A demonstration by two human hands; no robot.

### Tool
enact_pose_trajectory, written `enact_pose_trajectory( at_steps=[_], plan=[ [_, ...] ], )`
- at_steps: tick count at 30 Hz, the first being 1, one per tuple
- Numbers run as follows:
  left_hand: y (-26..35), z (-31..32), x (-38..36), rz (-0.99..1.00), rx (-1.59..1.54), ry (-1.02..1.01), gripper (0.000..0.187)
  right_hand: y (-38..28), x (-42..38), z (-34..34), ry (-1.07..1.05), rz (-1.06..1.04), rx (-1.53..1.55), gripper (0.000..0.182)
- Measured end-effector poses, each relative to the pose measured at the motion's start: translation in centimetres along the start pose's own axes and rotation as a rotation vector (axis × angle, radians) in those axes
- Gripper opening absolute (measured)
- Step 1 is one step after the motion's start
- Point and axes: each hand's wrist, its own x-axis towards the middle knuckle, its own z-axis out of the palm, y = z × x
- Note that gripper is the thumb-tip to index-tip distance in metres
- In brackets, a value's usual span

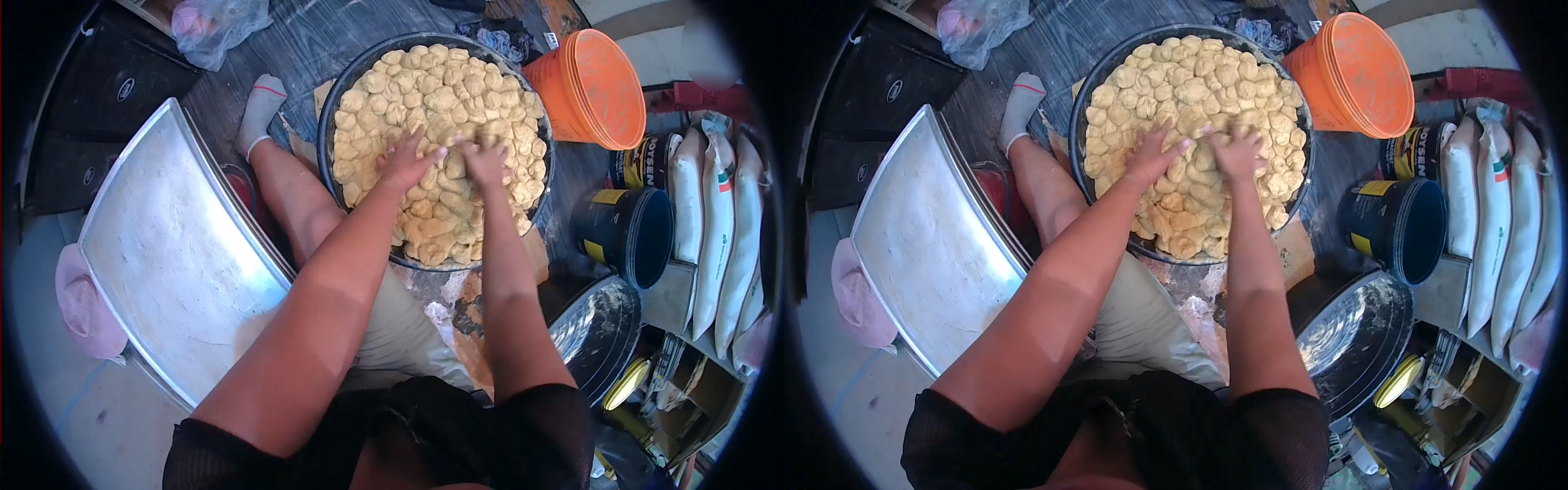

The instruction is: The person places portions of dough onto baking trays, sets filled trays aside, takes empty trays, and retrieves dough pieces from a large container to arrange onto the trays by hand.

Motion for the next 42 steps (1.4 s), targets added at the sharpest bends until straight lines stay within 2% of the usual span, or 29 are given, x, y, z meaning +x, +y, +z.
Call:
enact_pose_trajectory(
  at_steps=[2, 5, 6, 8, 9, 11, 12, 14, 15, 16, 19, 20, 21, 23, 24, 26, 27, 28, 31, 32, 35, 38, 42],
  plan=[
    [0.5, -0.6, -0.4, 0.056, 0.127, -0.112, 0.080, -0.9, -3.7, 0.0, -0.066, -0.189, -0.159, 0.091],
    [0.4, -2.8, 0.2, 0.156, 0.115, -0.418, 0.077, -1.4, -8.7, -2.3, -0.306, -0.478, -0.505, 0.094],
    [0.4, -3.4, 1.1, 0.118, 0.089, -0.564, 0.080, -0.9, -8.5, -2.5, -0.318, -0.523, -0.405, 0.097],
    [0.6, -3.2, 0.2, 0.144, 0.044, -0.318, 0.091, 1.4, -7.4, -3.5, -0.346, -0.608, -0.205, 0.103],
    [0.7, -2.9, -0.1, 0.155, 0.019, -0.195, 0.097, 1.8, -6.0, -3.8, -0.231, -0.582, -0.219, 0.105],
    [1.9, -2.9, 0.4, 0.133, 0.128, -0.123, 0.107, 1.9, -1.6, -3.9, -0.010, -0.518, -0.256, 0.108],
    [2.2, -2.6, 0.4, 0.119, 0.181, -0.096, 0.113, 1.8, 0.1, -2.8, -0.037, -0.418, -0.193, 0.108],
    [1.9, -2.2, 1.0, 0.003, -0.014, -0.190, 0.115, 1.0, 3.1, -0.3, -0.074, -0.226, -0.059, 0.108],
    [1.7, -2.5, 1.6, -0.052, -0.108, -0.230, 0.116, 0.4, 2.8, -0.3, -0.115, -0.253, -0.024, 0.107],
    [1.2, -2.6, 1.7, 0.018, -0.073, -0.293, 0.119, 0.3, 1.9, -0.1, -0.164, -0.274, 0.011, 0.106],
    [2.5, -4.6, -0.7, 0.135, 0.284, -0.500, 0.126, 1.3, -1.4, -1.8, -0.288, -0.459, -0.032, 0.106],
    [2.0, -4.0, -0.9, 0.168, 0.352, -0.523, 0.132, 1.0, -3.2, -3.8, -0.356, -0.501, -0.093, 0.107],
    [1.9, -3.9, -1.3, 0.225, 0.432, -0.542, 0.131, 0.9, -4.7, -5.0, -0.424, -0.544, -0.155, 0.108],
    [1.8, -3.7, -2.3, 0.339, 0.588, -0.572, 0.129, 0.5, -7.6, -4.7, -0.325, -0.532, -0.398, 0.110],
    [1.7, -3.2, -3.1, 0.341, 0.668, -0.479, 0.124, 0.1, -8.3, -4.5, -0.271, -0.524, -0.518, 0.111],
    [2.1, -1.9, -3.9, 0.340, 0.811, -0.262, 0.115, 0.1, -6.0, -2.7, -0.228, -0.516, -0.368, 0.111],
    [2.1, -1.4, -3.2, 0.322, 0.732, -0.246, 0.110, -0.1, -4.8, -2.0, -0.209, -0.507, -0.292, 0.112],
    [2.0, -1.2, -2.3, 0.306, 0.658, -0.236, 0.104, -0.6, -4.4, -2.3, -0.170, -0.495, -0.236, 0.096],
    [2.1, -1.3, -1.3, 0.248, 0.489, -0.237, 0.089, -1.4, -2.9, -2.1, -0.157, -0.469, -0.110, 0.082],
    [2.2, -1.7, -1.3, 0.224, 0.443, -0.240, 0.085, -1.6, -2.9, -2.2, -0.131, -0.476, -0.048, 0.070],
    [2.4, -4.1, -1.7, 0.249, 0.152, -0.173, 0.075, -3.5, -4.5, -4.1, -0.083, -0.547, 0.200, 0.066],
    [4.7, -7.3, -2.6, 0.337, -0.060, -0.030, 0.069, -6.4, -6.1, -7.4, 0.069, -0.684, 0.286, 0.063],
    [9.7, -13.6, -5.8, 0.485, -0.193, 0.136, 0.068, -11.0, -9.1, -13.9, 0.190, -0.820, 0.378, 0.064]
  ],
)
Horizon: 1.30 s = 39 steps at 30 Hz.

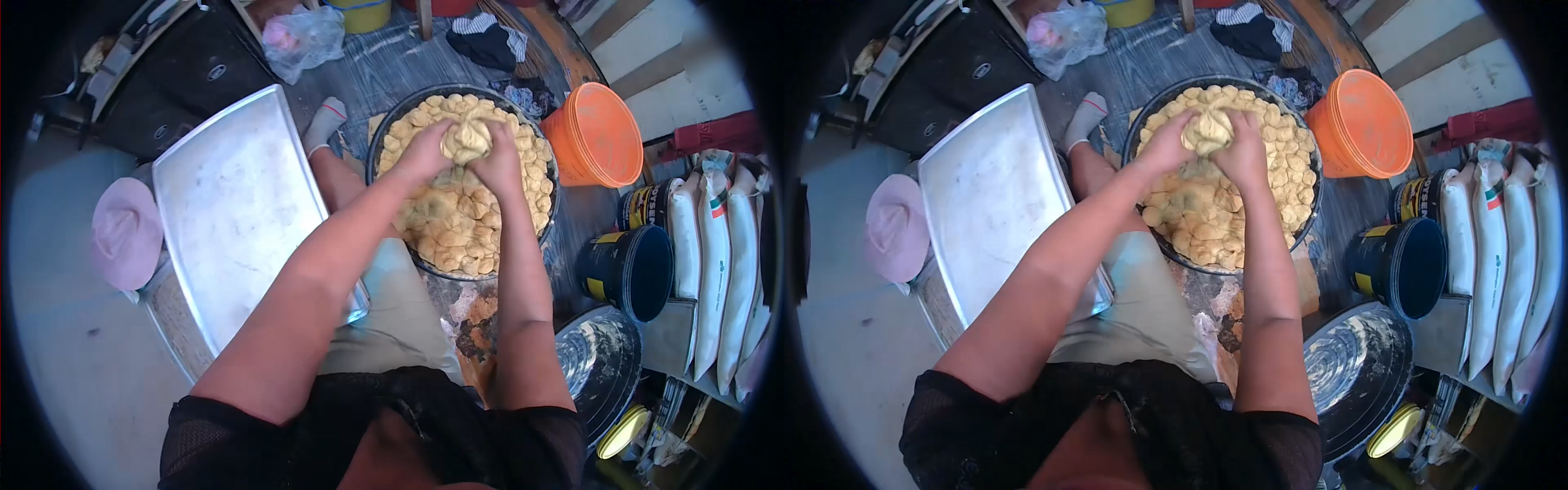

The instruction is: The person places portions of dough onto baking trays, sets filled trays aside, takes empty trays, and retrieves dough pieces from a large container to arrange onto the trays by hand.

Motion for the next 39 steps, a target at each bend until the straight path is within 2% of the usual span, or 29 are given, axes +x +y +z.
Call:
enact_pose_trajectory(
  at_steps=[5, 10, 14, 15, 16, 17, 19, 20, 22, 23, 25, 26, 27, 29, 31, 32, 34, 35, 36, 39],
  plan=[
    [9.9, -9.9, -3.2, 0.095, 0.061, 0.217, 0.066, -11.6, 2.4, -3.9, 0.110, -0.279, 0.162, 0.064],
    [14.3, -20.8, -13.4, 0.035, 0.125, 0.446, 0.064, -24.0, 0.4, -0.1, 0.086, -0.450, 0.484, 0.065],
    [11.3, -26.2, -23.7, -0.112, 0.184, 0.588, 0.067, -29.8, -4.5, 8.5, -0.232, -0.431, 0.623, 0.074],
    [9.2, -26.8, -26.3, -0.155, 0.321, 0.602, 0.068, -30.4, -6.0, 10.9, -0.331, -0.432, 0.616, 0.078],
    [6.7, -27.4, -28.8, -0.200, 0.457, 0.612, 0.069, -30.5, -7.7, 13.8, -0.464, -0.451, 0.311, 0.088],
    [4.5, -28.0, -31.0, -0.328, 0.548, 0.463, 0.073, -30.5, -9.0, 15.9, -0.586, -0.460, -0.002, 0.097],
    [6.5, -27.5, -33.3, -0.595, 0.746, 0.385, 0.085, -30.8, -10.2, 16.9, -0.673, -0.491, -0.015, 0.102],
    [7.1, -28.3, -34.2, -0.581, 0.746, 0.357, 0.088, -31.0, -10.1, 17.3, -0.710, -0.511, -0.024, 0.104],
    [7.7, -29.3, -35.8, -0.551, 0.737, 0.300, 0.094, -29.6, -8.5, 17.2, -0.816, -0.600, 0.280, 0.102],
    [6.7, -29.9, -36.6, -0.484, 0.590, 0.395, 0.094, -28.7, -7.5, 16.7, -0.870, -0.635, 0.432, 0.101],
    [2.7, -32.2, -38.1, -0.332, 0.304, 0.598, 0.093, -28.1, -6.7, 14.0, -0.833, -0.371, 0.756, 0.092],
    [0.4, -33.0, -38.7, -0.448, 0.341, 0.714, 0.086, -25.3, -5.6, 14.9, -0.636, -0.256, 0.691, 0.088],
    [0.1, -33.6, -39.0, -0.527, 0.215, 0.749, 0.082, -22.2, -4.6, 16.8, -0.441, -0.149, 0.621, 0.085],
    [0.2, -33.1, -38.7, -0.515, -0.484, 0.897, 0.095, -19.0, -5.2, 18.5, -0.281, 0.230, 0.868, 0.073],
    [-10.7, -32.9, -39.6, -0.512, -0.113, 0.807, 0.102, -10.9, -5.7, 23.5, -0.720, 0.606, 1.244, 0.076],
    [-11.3, -33.0, -39.8, -0.481, -0.254, 0.778, 0.100, -10.4, -6.2, 24.2, -0.845, 0.742, 1.321, 0.076],
    [-12.8, -32.9, -39.7, -0.456, -0.183, 0.768, 0.098, -12.6, -6.7, 23.6, -0.859, 0.730, 1.396, 0.078],
    [-13.9, -32.6, -39.7, -0.466, 0.023, 0.782, 0.096, -14.1, -6.7, 23.1, -0.859, 0.709, 1.420, 0.078],
    [-11.4, -33.0, -39.8, -0.447, -0.026, 0.766, 0.096, -15.5, -6.6, 22.8, -0.862, 0.684, 1.448, 0.079],
    [-10.8, -33.4, -40.6, -0.417, -0.198, 0.667, 0.102, -18.1, -5.8, 22.0, -0.869, 0.644, 1.458, 0.081]
  ],
)
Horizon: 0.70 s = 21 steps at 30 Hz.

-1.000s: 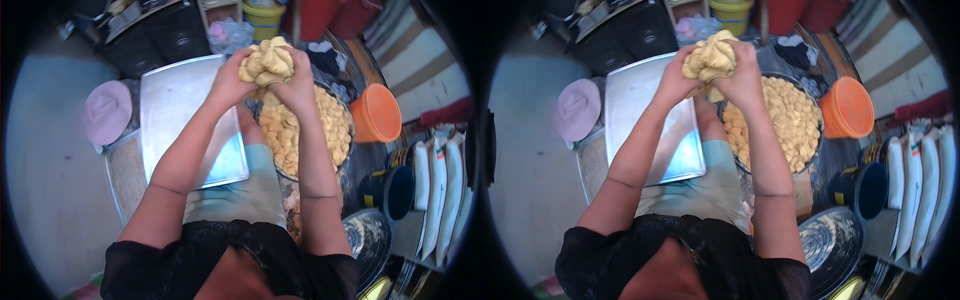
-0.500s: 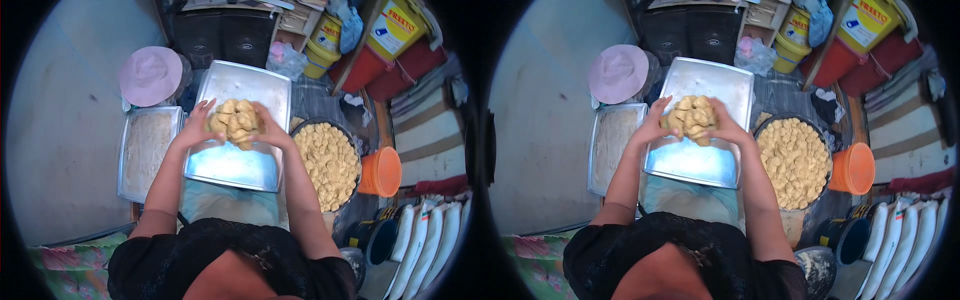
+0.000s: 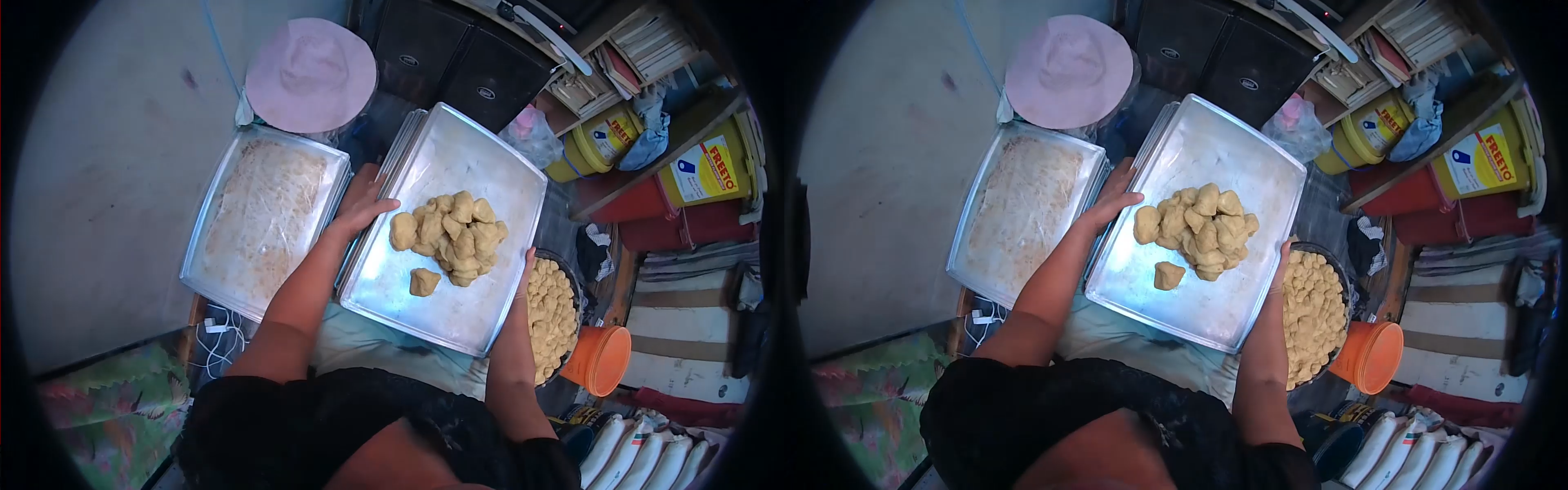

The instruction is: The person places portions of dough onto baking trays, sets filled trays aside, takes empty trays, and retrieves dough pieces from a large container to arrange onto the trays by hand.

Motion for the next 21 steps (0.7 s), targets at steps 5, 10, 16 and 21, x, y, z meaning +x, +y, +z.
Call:
enact_pose_trajectory(
  at_steps=[5, 10, 16, 21],
  plan=[
    [-2.3, -0.1, -0.2, 0.112, -0.467, -0.004, 0.099, -0.9, 0.7, 3.4, 0.184, 0.036, -0.196, 0.088],
    [-2.9, -1.0, -1.6, -0.162, -0.813, -0.066, 0.103, -0.3, 1.8, 3.4, 0.237, 0.120, -0.288, 0.088],
    [-2.1, -0.9, -0.5, -0.231, -0.827, -0.063, 0.092, 0.1, 2.9, 1.9, 0.211, 0.048, -0.258, 0.086],
    [-1.6, -1.1, -0.5, -0.262, -0.791, -0.068, 0.085, 0.0, 3.0, 1.5, 0.166, 0.007, -0.275, 0.079]
  ],
)
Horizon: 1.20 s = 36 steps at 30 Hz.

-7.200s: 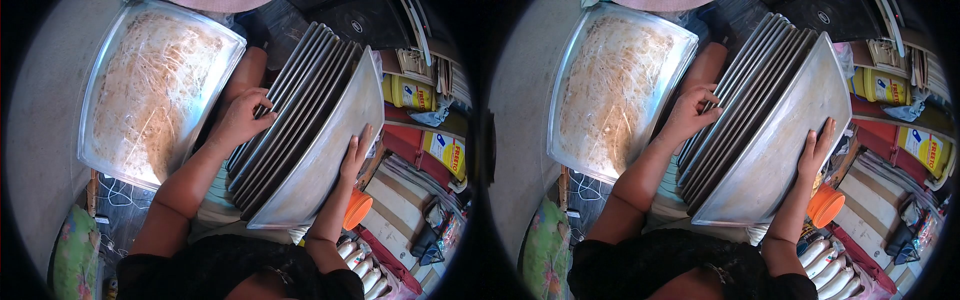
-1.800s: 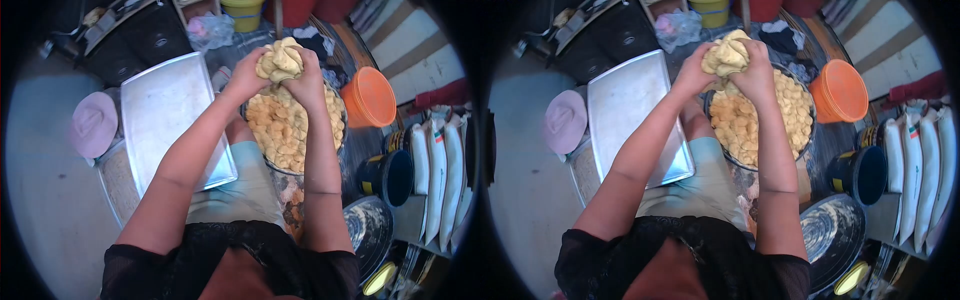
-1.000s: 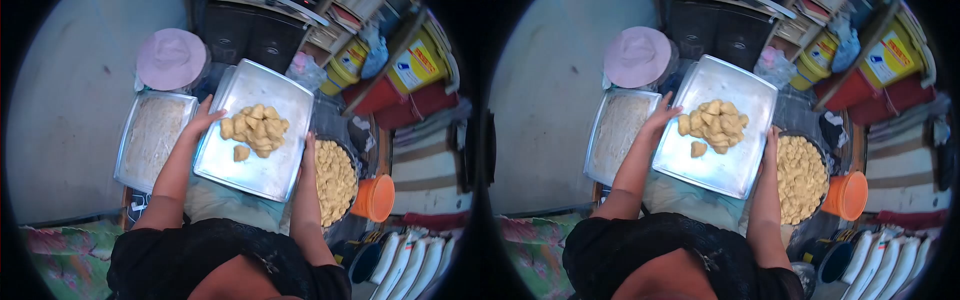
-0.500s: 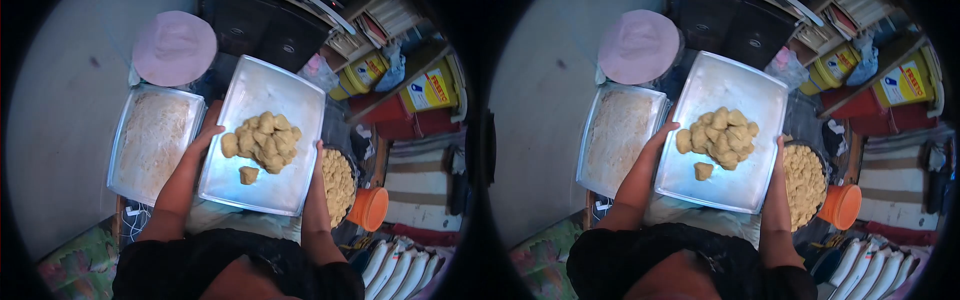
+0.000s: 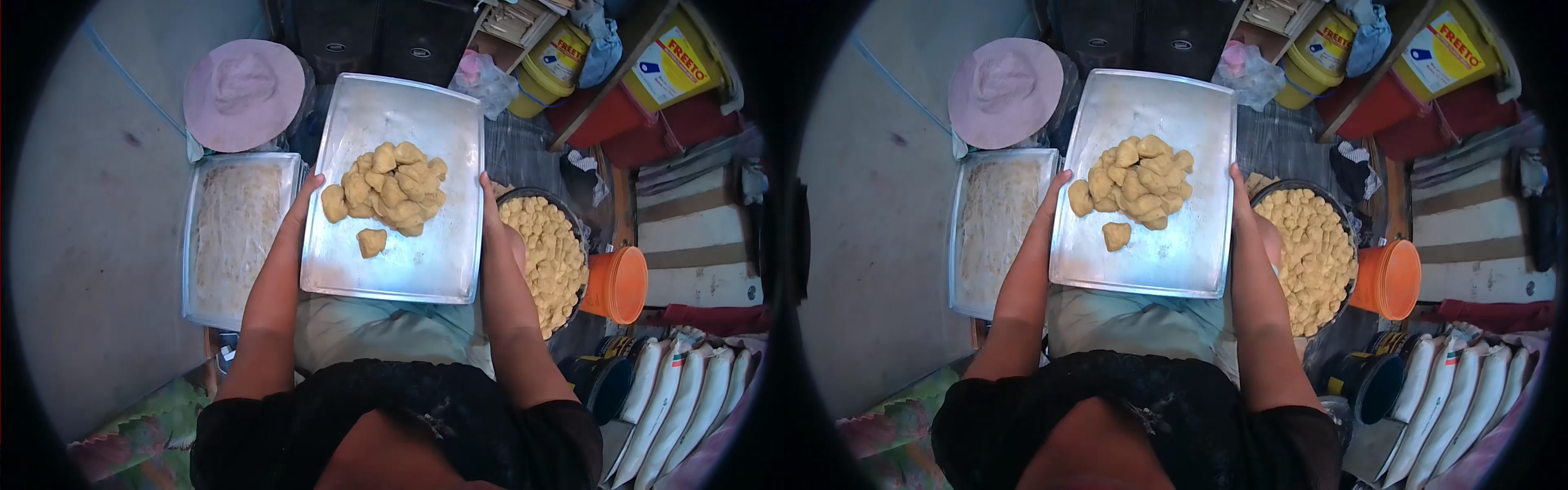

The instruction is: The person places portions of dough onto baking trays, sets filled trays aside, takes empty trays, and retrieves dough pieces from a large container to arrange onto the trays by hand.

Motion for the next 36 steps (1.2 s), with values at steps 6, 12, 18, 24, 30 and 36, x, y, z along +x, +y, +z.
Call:
enact_pose_trajectory(
  at_steps=[6, 12, 18, 24, 30, 36],
  plan=[
    [-0.5, -2.6, 0.9, -0.171, 0.032, 0.085, 0.079, -1.1, 0.3, -0.5, 0.053, 0.125, -0.015, 0.068],
    [1.3, -0.5, -0.4, -0.242, 0.006, 0.084, 0.076, -3.6, -1.3, -0.3, 0.004, 0.179, -0.109, 0.060],
    [0.3, -2.8, 0.9, -0.210, 0.012, 0.060, 0.076, -4.0, -0.9, 0.6, 0.044, 0.200, -0.084, 0.061],
    [3.1, 0.6, 0.2, 0.348, 0.534, 0.198, 0.074, -6.4, -1.9, 5.8, 0.135, -0.802, -1.073, 0.058],
    [7.6, 11.8, -0.2, 0.443, 1.009, -0.063, 0.046, -3.8, 2.3, 12.5, -0.413, -0.406, -0.980, 0.051],
    [11.1, 12.7, 4.5, 0.370, 1.340, -0.004, 0.039, -9.3, 5.1, 14.1, -0.176, -0.239, -0.820, 0.038]
  ],
)
